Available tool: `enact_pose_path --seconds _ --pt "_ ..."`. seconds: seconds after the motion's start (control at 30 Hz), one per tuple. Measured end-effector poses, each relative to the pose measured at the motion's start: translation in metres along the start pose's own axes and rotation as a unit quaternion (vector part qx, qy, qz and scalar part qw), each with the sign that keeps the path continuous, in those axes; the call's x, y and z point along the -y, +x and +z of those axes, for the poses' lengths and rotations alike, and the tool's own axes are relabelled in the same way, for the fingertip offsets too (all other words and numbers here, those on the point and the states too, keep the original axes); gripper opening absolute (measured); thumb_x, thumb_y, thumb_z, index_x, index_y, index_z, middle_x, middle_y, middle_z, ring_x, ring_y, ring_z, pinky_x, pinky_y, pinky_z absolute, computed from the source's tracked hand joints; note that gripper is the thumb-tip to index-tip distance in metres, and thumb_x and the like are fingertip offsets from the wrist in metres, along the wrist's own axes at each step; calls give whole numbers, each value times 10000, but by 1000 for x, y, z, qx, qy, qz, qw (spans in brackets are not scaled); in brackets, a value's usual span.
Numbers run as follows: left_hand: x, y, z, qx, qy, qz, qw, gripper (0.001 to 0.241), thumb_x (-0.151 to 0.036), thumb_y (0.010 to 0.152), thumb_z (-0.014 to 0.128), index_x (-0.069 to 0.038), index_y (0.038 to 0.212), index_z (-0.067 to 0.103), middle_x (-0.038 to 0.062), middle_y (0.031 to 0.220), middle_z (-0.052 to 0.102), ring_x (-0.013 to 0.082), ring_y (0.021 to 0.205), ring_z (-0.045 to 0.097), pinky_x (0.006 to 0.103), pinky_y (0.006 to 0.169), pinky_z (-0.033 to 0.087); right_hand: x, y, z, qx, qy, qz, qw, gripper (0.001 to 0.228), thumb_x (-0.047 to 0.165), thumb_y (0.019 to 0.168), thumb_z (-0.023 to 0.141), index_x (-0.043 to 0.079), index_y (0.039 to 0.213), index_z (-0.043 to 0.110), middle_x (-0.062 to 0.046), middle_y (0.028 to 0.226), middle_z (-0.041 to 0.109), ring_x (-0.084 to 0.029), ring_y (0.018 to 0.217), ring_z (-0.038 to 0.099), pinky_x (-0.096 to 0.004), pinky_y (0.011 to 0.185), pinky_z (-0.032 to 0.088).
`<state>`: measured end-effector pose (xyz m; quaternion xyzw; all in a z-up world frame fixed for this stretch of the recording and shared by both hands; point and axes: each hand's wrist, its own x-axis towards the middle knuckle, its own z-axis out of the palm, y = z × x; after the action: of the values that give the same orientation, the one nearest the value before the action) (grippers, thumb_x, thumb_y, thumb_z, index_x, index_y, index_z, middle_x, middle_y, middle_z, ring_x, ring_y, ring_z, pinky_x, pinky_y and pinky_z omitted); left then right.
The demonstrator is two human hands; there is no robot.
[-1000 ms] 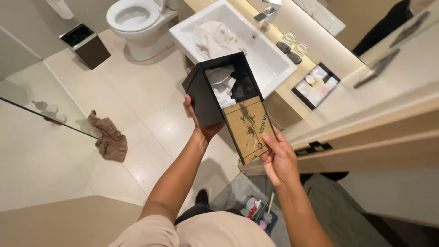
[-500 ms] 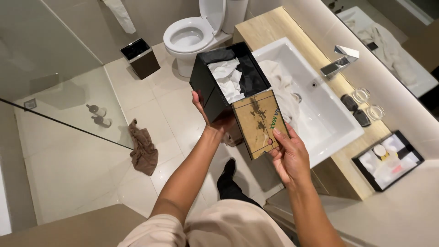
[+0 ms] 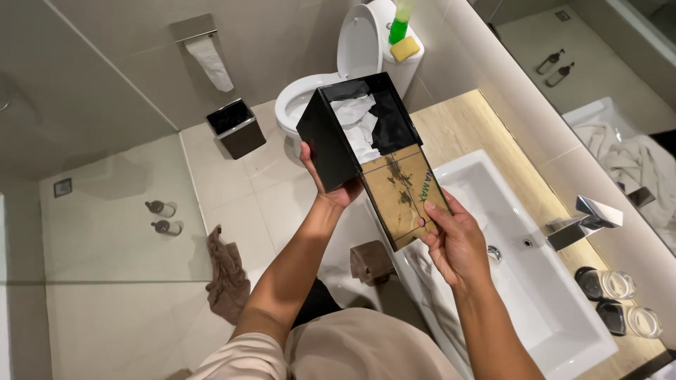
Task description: The person restocks a bathroom amenity tray with toiletries, refills a tissue box with tissues, wipes the sink basin with a towel, and scrubs the toilet bowl with a sponge and cleaning liquid. The person places the tissue box on the counter and leaves the sponge in the toilet.
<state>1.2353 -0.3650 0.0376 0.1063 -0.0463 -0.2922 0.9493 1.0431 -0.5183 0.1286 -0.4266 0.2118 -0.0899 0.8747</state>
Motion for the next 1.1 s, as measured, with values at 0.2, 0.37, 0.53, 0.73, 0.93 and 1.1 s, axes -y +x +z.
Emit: enact_pose_path --seconds 0.2,0.37,0.53,0.73,0.93,1.1 --pt "-52 126 -52 66 -1 -108 992 857 -858 780 546 -183 1302 624 9 1252 652 230 1175 630 429 1014 514 -6 120 46 -44 39 -29 998 568 46 976 643 -53 1477 394 -127 1089 694 -149 802 665 -240 662 579" --pt "-78 216 -94 133 117 -107 978 814 -726 908 618 -70 1390 597 71 1264 656 233 1175 632 404 1034 517 -19 204 112 -173 87 -73 978 754 214 955 636 128 1562 199 -118 1378 563 -212 1220 597 -389 1000 531" --pt "-81 278 -128 211 104 -285 929 822 -636 951 721 32 1404 568 151 1258 656 291 1161 649 448 1007 538 -21 254 125 -302 23 -100 948 889 486 947 586 277 1607 28 -79 1587 243 -219 1456 344 -432 1157 356" --pt "-54 285 -53 248 357 -287 854 1131 -642 762 790 18 1564 341 111 1427 526 261 1351 500 360 1131 420 -9 257 95 -296 117 -127 940 932 731 861 479 220 1602 239 -61 1525 378 -281 1410 379 -478 1101 402" --pt "-20 267 32 240 652 -156 702 1182 -617 847 800 -24 1638 152 234 1600 346 329 1500 331 441 1198 318 -25 233 16 -80 141 -231 959 893 744 889 538 132 1528 418 -75 1451 520 -261 1340 492 -446 1126 416" --pt "0 240 77 266 526 -139 796 822 -440 887 802 -60 1495 402 238 1345 607 311 1256 577 411 1054 473 -11 216 -7 -84 174 -246 950 892 739 849 600 149 1504 470 -56 1437 565 -246 1298 558 -457 1089 452"
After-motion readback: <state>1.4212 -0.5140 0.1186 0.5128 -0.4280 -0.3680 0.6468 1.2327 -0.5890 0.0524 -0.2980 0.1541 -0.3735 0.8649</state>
